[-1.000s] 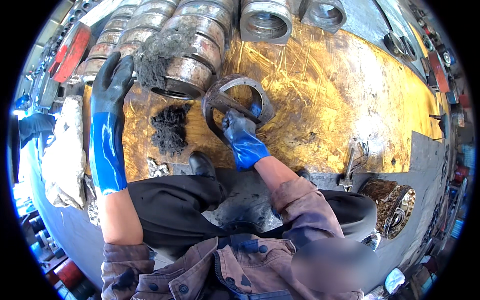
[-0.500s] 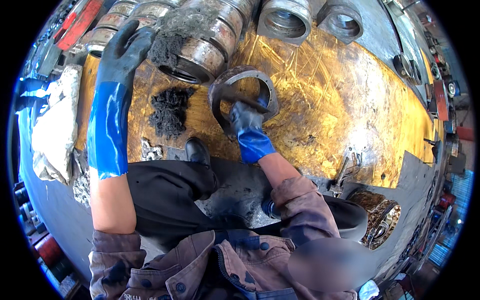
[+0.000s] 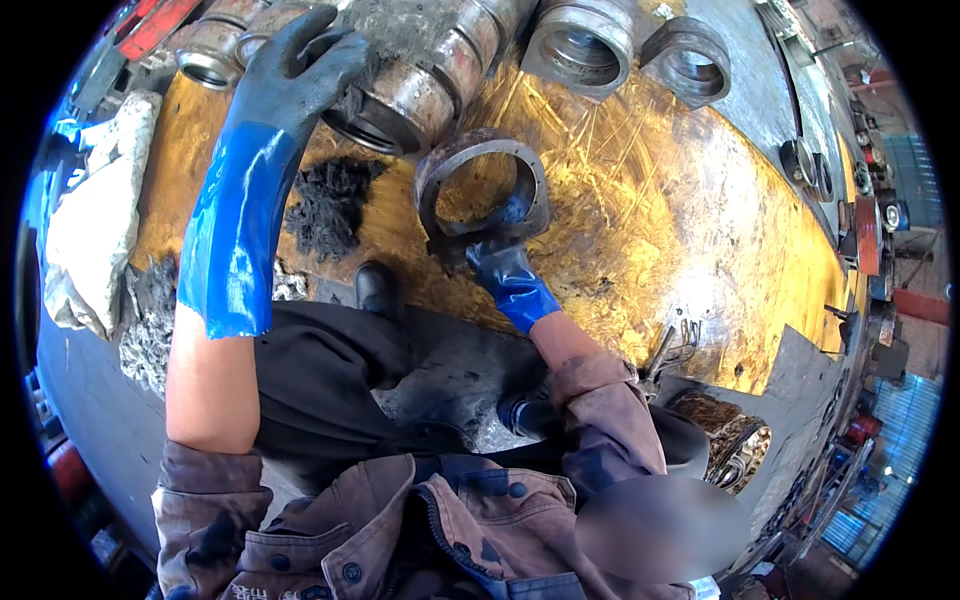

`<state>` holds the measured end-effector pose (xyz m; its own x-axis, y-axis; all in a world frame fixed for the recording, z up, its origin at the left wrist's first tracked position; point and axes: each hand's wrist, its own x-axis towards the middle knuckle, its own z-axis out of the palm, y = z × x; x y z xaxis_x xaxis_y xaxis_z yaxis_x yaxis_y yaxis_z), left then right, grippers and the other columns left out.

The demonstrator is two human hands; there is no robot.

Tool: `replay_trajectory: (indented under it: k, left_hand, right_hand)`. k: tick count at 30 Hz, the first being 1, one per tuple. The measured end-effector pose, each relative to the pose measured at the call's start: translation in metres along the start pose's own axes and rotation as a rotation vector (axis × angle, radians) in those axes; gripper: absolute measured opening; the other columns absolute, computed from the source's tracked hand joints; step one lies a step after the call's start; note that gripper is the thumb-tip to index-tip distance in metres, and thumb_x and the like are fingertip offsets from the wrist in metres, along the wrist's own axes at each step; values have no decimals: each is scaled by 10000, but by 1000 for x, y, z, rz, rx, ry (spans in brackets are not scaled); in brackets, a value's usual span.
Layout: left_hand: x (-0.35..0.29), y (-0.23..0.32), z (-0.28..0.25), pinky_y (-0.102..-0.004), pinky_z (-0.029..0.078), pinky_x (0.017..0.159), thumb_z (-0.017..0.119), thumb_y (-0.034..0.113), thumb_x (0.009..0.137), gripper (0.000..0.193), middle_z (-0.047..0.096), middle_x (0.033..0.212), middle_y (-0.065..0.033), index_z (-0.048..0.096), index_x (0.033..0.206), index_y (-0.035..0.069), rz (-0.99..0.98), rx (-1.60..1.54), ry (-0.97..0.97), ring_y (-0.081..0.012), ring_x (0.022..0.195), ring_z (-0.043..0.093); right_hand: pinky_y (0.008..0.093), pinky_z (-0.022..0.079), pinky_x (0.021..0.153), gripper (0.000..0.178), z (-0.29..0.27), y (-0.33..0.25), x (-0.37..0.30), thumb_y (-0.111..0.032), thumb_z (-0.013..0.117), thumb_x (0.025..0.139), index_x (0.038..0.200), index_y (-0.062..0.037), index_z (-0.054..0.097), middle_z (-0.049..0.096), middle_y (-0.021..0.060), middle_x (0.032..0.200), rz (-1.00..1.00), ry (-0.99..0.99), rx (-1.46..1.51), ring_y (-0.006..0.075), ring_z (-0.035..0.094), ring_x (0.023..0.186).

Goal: The person sits on the floor and cleans a metal ring using a wire brush and a hammer. They scrub the ring's surfaces, flip it over, and strike it with the hammer to remove debris.

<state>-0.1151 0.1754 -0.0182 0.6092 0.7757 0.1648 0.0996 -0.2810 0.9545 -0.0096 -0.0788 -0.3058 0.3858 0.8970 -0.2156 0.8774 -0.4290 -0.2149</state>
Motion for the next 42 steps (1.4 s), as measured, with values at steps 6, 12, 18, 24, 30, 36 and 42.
replay_trajectory:
  k: [6, 12, 18, 24, 30, 36, 42]
  left_hand:
    - [-4, 11, 16, -401, 496, 1063, 800, 296, 890, 800, 602, 1367, -229, 415, 1488, -69, 0, 25, -112, -302, 1255, 604]
    - [-9, 12, 6, -411, 493, 1071, 806, 276, 883, 761, 605, 1367, -228, 442, 1471, -43, 3, 147, -47, -304, 1266, 600]
    - [-2, -2, 24, -403, 487, 1077, 796, 243, 892, 783, 594, 1368, -234, 407, 1504, -54, -3, 24, -96, -301, 1287, 580]
    - [-7, 8, 28, -390, 498, 1056, 783, 226, 911, 734, 599, 1349, -217, 426, 1487, -55, -6, -15, -74, -290, 1271, 585]
    - [-11, 12, 25, -378, 507, 1037, 782, 193, 913, 719, 598, 1348, -203, 422, 1487, -50, 44, -18, -131, -276, 1249, 596]
    - [-10, 19, 11, -355, 515, 1015, 778, 149, 909, 691, 603, 1333, -187, 432, 1474, -48, 52, -54, -109, -254, 1235, 600]
    - [-3, -1, 36, -349, 527, 996, 758, 93, 912, 650, 619, 1293, -175, 442, 1465, -33, 65, -197, -126, -229, 1197, 611]
  right_hand:
    - [549, 522, 828, 261, 17, 29, -11, -291, 562, 976, 1175, -168, 677, 693, 154, 1171, -116, 42, -158, 391, 657, 1017]
    - [536, 525, 841, 229, 56, 38, -41, -246, 626, 892, 1031, -81, 701, 695, 208, 1059, -108, 87, 151, 439, 637, 981]
    - [497, 554, 803, 344, 32, 171, -53, -369, 550, 954, 1052, -86, 720, 743, 155, 981, 291, -5, 239, 372, 700, 916]
    - [503, 560, 744, 364, -103, 171, -19, -436, 688, 894, 1011, -93, 718, 739, 159, 976, -14, -345, -431, 378, 705, 902]
    - [481, 563, 751, 322, -85, 179, -1, -389, 714, 873, 988, -89, 740, 736, 148, 998, -39, -367, -496, 364, 705, 919]
    - [445, 563, 754, 239, -107, 147, 28, -307, 698, 890, 955, -81, 746, 751, 109, 993, -33, -521, -520, 311, 715, 899]
    - [453, 559, 781, 180, -59, 191, 6, -275, 694, 872, 945, -115, 731, 753, 117, 974, 2, -318, -595, 305, 717, 930]
